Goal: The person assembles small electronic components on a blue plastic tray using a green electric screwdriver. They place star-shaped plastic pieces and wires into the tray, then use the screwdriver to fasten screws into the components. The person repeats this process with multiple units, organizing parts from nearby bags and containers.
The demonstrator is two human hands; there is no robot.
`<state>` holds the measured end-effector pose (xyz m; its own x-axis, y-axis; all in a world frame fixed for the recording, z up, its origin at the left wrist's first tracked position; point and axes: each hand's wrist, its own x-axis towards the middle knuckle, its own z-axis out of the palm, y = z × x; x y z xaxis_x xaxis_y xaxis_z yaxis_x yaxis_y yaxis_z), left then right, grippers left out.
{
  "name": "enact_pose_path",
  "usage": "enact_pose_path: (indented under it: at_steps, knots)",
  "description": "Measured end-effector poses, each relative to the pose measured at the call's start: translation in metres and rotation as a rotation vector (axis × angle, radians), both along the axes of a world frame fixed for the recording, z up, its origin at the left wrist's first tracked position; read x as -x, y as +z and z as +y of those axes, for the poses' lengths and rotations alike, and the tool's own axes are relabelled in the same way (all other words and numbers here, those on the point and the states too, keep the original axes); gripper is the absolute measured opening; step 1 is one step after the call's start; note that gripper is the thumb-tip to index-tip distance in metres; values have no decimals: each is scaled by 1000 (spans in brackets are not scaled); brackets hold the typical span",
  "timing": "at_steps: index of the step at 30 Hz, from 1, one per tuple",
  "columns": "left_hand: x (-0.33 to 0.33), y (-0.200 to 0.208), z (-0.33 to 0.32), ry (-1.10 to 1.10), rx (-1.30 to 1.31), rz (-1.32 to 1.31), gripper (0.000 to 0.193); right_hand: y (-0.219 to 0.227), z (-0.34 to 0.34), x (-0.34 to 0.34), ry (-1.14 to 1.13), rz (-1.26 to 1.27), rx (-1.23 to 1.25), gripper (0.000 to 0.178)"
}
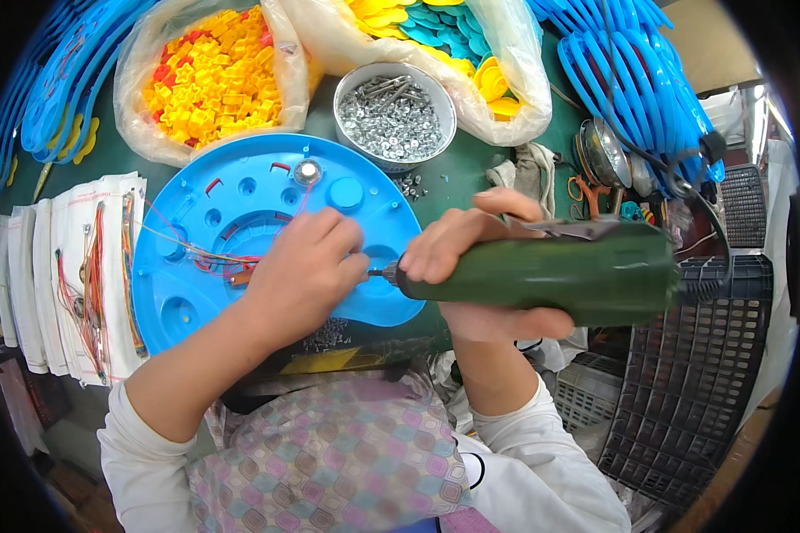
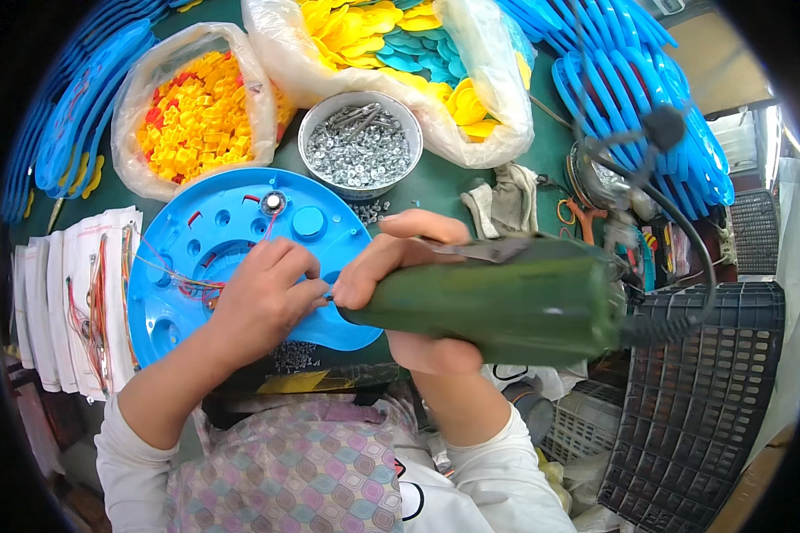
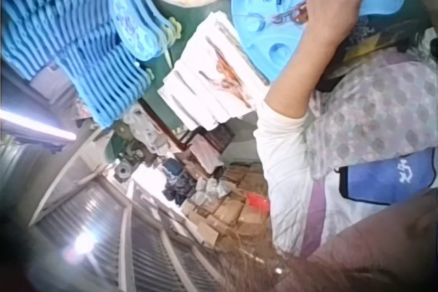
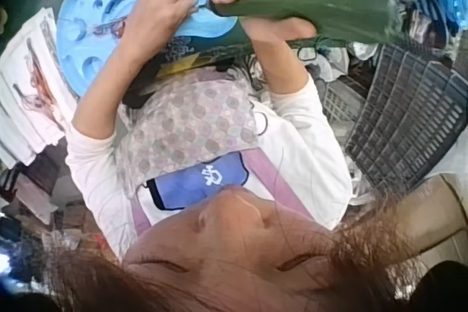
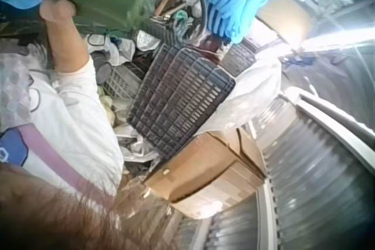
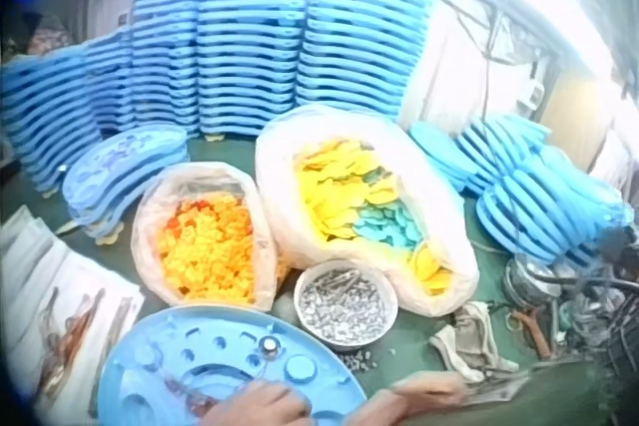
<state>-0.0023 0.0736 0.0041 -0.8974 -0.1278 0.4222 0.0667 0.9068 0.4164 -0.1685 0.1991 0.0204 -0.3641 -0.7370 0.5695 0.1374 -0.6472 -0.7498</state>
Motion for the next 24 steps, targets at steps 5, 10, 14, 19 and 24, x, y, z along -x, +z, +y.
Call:
enact_pose_path:
  at_steps: [5, 10, 14, 19, 24]
  knots:
    - [-28, 18, -11, 40, -57, 34, 19, 21, -8, -24, -38, -3, 73, 121]
    - [-77, 27, -19, 140, -104, 62, 22, 26, -36, -65, 102, -113, 147, 121]
    - [-121, 24, -23, 280, -80, 87, 24, 25, -60, -100, 192, -137, 123, 118]
    - [-169, 12, -16, 594, -106, 127, 37, 26, -73, -143, 128, -29, -152, 116]
    - [-194, -8, -8, 986, -799, 160, 60, 3, -93, -164, 231, -11, -108, 117]
